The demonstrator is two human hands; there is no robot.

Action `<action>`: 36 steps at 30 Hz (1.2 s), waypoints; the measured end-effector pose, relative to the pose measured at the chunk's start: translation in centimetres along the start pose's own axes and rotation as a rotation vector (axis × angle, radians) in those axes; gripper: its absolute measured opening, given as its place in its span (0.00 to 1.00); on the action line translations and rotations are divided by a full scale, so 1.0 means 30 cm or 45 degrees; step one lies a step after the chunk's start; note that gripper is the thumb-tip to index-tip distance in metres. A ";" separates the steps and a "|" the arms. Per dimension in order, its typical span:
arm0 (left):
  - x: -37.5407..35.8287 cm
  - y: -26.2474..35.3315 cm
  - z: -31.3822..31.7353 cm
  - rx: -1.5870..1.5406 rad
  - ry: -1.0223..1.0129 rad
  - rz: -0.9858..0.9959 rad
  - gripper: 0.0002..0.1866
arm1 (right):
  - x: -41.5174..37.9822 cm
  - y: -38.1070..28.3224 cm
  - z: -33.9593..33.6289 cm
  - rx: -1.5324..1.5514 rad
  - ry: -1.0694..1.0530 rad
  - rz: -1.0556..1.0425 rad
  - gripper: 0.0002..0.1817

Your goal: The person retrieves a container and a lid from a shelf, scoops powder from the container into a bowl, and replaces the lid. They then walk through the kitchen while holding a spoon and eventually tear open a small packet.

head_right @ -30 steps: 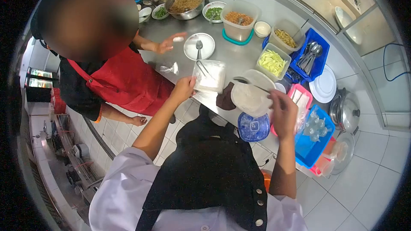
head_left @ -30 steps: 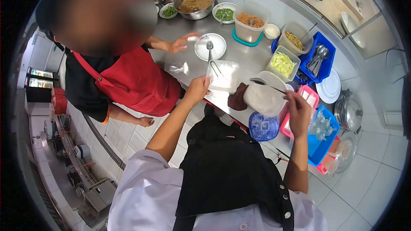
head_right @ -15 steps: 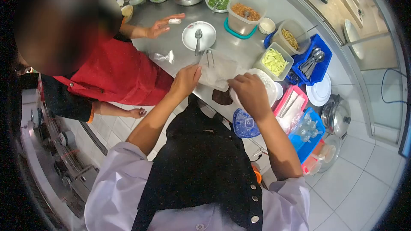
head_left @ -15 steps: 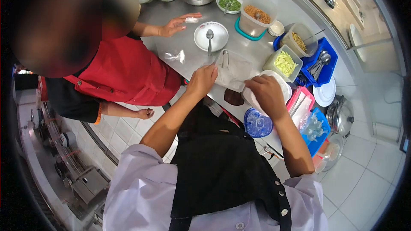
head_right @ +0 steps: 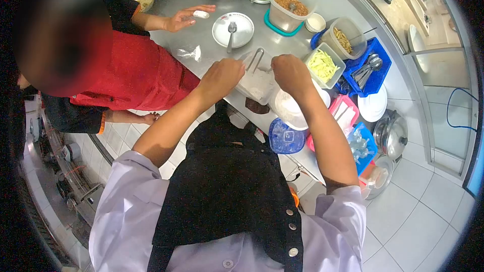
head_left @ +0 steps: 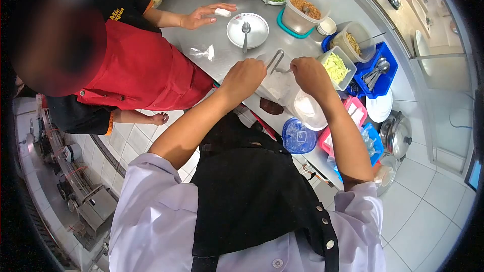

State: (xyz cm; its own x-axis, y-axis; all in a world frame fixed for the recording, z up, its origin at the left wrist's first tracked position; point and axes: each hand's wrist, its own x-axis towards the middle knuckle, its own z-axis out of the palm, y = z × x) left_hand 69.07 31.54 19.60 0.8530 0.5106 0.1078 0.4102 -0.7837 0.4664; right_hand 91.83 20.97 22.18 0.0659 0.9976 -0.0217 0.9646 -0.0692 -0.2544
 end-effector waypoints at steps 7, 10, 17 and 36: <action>0.012 0.045 -0.042 -0.016 0.023 -0.032 0.16 | 0.019 0.009 -0.085 0.336 -0.238 0.078 0.11; 0.019 0.051 -0.058 0.013 0.039 0.008 0.15 | 0.005 0.004 -0.099 0.440 -0.296 0.121 0.12; 0.037 0.067 -0.121 -0.023 -0.005 -0.093 0.18 | -0.024 0.066 -0.102 0.633 -0.276 0.286 0.15; 0.007 0.071 -0.125 -0.154 -0.021 -0.336 0.20 | -0.123 0.133 -0.199 0.881 -0.099 0.544 0.11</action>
State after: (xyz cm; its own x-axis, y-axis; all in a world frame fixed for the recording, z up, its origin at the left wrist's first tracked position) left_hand 68.90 31.29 23.93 0.7273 0.6849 -0.0449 0.5782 -0.5761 0.5777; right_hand 96.94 17.04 27.00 0.3500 0.8831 -0.3126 0.4828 -0.4560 -0.7476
